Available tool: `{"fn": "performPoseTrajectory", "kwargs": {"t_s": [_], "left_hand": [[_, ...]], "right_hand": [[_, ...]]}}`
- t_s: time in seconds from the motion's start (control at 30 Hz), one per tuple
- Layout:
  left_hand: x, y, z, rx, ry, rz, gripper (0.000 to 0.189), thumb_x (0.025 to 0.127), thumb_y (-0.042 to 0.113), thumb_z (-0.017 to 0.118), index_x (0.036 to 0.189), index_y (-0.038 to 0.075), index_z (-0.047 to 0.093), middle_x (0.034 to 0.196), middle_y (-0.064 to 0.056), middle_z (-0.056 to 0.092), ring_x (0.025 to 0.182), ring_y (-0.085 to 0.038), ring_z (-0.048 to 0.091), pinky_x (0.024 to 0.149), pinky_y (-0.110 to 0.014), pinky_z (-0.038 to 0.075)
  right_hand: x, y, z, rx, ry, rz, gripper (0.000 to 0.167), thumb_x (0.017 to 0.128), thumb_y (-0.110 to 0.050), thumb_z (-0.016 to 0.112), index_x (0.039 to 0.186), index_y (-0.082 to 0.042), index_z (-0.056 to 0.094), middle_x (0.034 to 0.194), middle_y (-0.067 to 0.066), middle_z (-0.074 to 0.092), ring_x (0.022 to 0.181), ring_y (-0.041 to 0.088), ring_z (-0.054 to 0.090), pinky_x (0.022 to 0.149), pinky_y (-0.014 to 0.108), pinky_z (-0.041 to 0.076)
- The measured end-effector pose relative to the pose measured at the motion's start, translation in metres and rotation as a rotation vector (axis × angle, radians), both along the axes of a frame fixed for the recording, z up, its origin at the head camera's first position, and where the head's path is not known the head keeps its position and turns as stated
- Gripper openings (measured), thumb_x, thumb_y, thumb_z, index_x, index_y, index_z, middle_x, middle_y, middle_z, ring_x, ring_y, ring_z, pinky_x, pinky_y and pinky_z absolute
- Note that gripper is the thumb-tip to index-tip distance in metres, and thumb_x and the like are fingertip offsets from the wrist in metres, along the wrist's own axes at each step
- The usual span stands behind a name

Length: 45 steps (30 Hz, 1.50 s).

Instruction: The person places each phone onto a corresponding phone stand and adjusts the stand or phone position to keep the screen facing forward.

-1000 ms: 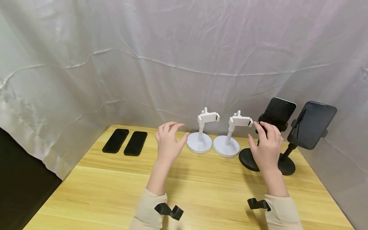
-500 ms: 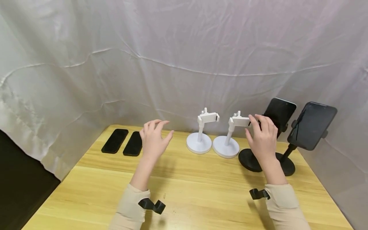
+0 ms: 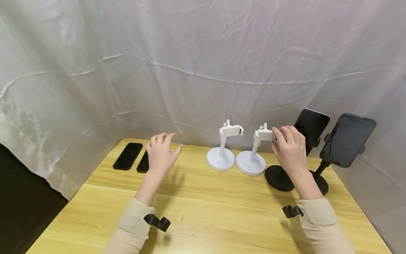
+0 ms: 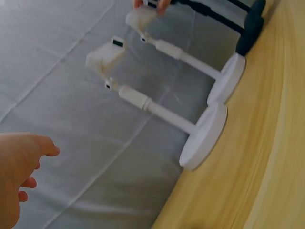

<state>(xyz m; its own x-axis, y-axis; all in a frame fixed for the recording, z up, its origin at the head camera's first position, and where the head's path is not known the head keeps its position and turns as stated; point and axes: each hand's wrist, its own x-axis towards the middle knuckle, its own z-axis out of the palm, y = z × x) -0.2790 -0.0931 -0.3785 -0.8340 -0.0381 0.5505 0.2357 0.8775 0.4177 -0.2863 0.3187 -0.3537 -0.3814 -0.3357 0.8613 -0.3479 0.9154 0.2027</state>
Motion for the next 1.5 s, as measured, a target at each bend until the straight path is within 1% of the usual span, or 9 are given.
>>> {"fn": "performPoseTrajectory", "kwargs": {"t_s": [0.1, 0.2, 0.43, 0.6, 0.87, 0.97, 1.1, 1.3, 1.5], "left_hand": [[-0.005, -0.005, -0.003, -0.013, 0.001, 0.011, 0.050, 0.090, 0.045, 0.065, 0.131, 0.017, 0.057, 0.130, -0.012, 0.053, 0.124, -0.035, 0.040, 0.101, -0.056, 0.029], [-0.010, -0.009, -0.005, -0.023, -0.012, 0.021, 0.052, 0.090, 0.046, 0.064, 0.132, 0.016, 0.056, 0.130, -0.013, 0.052, 0.124, -0.036, 0.040, 0.100, -0.056, 0.028], [-0.022, -0.016, -0.012, -0.032, -0.098, 0.052, 0.056, 0.092, 0.047, 0.061, 0.137, 0.016, 0.052, 0.134, -0.015, 0.050, 0.127, -0.038, 0.038, 0.099, -0.058, 0.028], [-0.031, -0.023, -0.019, -0.035, -0.124, 0.078, 0.056, 0.092, 0.049, 0.060, 0.137, 0.016, 0.052, 0.134, -0.016, 0.049, 0.125, -0.040, 0.039, 0.098, -0.059, 0.030], [-0.049, -0.036, -0.038, -0.037, -0.160, 0.126, 0.058, 0.092, 0.048, 0.059, 0.137, 0.014, 0.050, 0.134, -0.018, 0.047, 0.125, -0.042, 0.037, 0.097, -0.060, 0.028], [-0.054, -0.042, -0.044, -0.037, -0.191, 0.143, 0.059, 0.093, 0.048, 0.058, 0.138, 0.013, 0.049, 0.135, -0.019, 0.046, 0.126, -0.043, 0.037, 0.097, -0.060, 0.028], [-0.058, -0.050, -0.052, -0.045, -0.250, 0.166, 0.059, 0.094, 0.047, 0.056, 0.140, 0.012, 0.046, 0.138, -0.021, 0.043, 0.127, -0.045, 0.035, 0.098, -0.061, 0.027], [-0.067, -0.063, -0.068, -0.059, -0.296, 0.206, 0.061, 0.095, 0.048, 0.055, 0.142, 0.011, 0.043, 0.138, -0.022, 0.042, 0.126, -0.046, 0.034, 0.098, -0.062, 0.027], [-0.077, -0.069, -0.080, -0.058, -0.361, 0.228, 0.066, 0.095, 0.051, 0.052, 0.146, 0.010, 0.039, 0.142, -0.025, 0.036, 0.130, -0.049, 0.028, 0.100, -0.064, 0.024]], "right_hand": [[-0.001, 0.002, 0.001, 0.021, -0.004, -0.008, 0.046, 0.076, -0.003, 0.078, 0.119, -0.001, 0.062, 0.113, 0.023, 0.058, 0.114, 0.042, 0.048, 0.089, 0.056, 0.039], [-0.002, 0.004, 0.001, 0.031, -0.001, -0.012, 0.046, 0.075, -0.003, 0.078, 0.118, -0.001, 0.062, 0.112, 0.022, 0.058, 0.114, 0.041, 0.049, 0.089, 0.056, 0.039], [-0.006, 0.005, 0.002, 0.056, 0.008, -0.012, 0.046, 0.076, -0.002, 0.077, 0.119, 0.000, 0.061, 0.111, 0.021, 0.060, 0.114, 0.041, 0.050, 0.088, 0.055, 0.038], [-0.008, 0.005, 0.003, 0.087, 0.018, -0.034, 0.046, 0.077, -0.002, 0.077, 0.120, 0.000, 0.061, 0.110, 0.020, 0.061, 0.113, 0.040, 0.050, 0.088, 0.053, 0.038], [-0.006, 0.003, 0.004, 0.122, 0.002, -0.063, 0.046, 0.077, -0.002, 0.077, 0.120, 0.001, 0.061, 0.110, 0.020, 0.062, 0.113, 0.039, 0.050, 0.089, 0.052, 0.038], [-0.006, 0.002, 0.003, 0.115, 0.006, -0.061, 0.047, 0.076, -0.001, 0.078, 0.120, 0.001, 0.062, 0.109, 0.020, 0.063, 0.112, 0.038, 0.051, 0.088, 0.051, 0.039], [-0.005, 0.001, 0.003, 0.107, 0.002, -0.051, 0.048, 0.074, 0.000, 0.078, 0.119, 0.001, 0.062, 0.107, 0.020, 0.063, 0.110, 0.038, 0.051, 0.088, 0.051, 0.039], [-0.004, -0.002, 0.004, 0.120, -0.027, -0.046, 0.045, 0.077, -0.001, 0.077, 0.120, 0.002, 0.063, 0.107, 0.021, 0.063, 0.109, 0.039, 0.050, 0.088, 0.051, 0.039], [-0.002, -0.004, 0.006, 0.124, -0.048, -0.057, 0.045, 0.077, -0.002, 0.077, 0.120, 0.002, 0.063, 0.107, 0.021, 0.063, 0.110, 0.039, 0.050, 0.089, 0.051, 0.039]]}}
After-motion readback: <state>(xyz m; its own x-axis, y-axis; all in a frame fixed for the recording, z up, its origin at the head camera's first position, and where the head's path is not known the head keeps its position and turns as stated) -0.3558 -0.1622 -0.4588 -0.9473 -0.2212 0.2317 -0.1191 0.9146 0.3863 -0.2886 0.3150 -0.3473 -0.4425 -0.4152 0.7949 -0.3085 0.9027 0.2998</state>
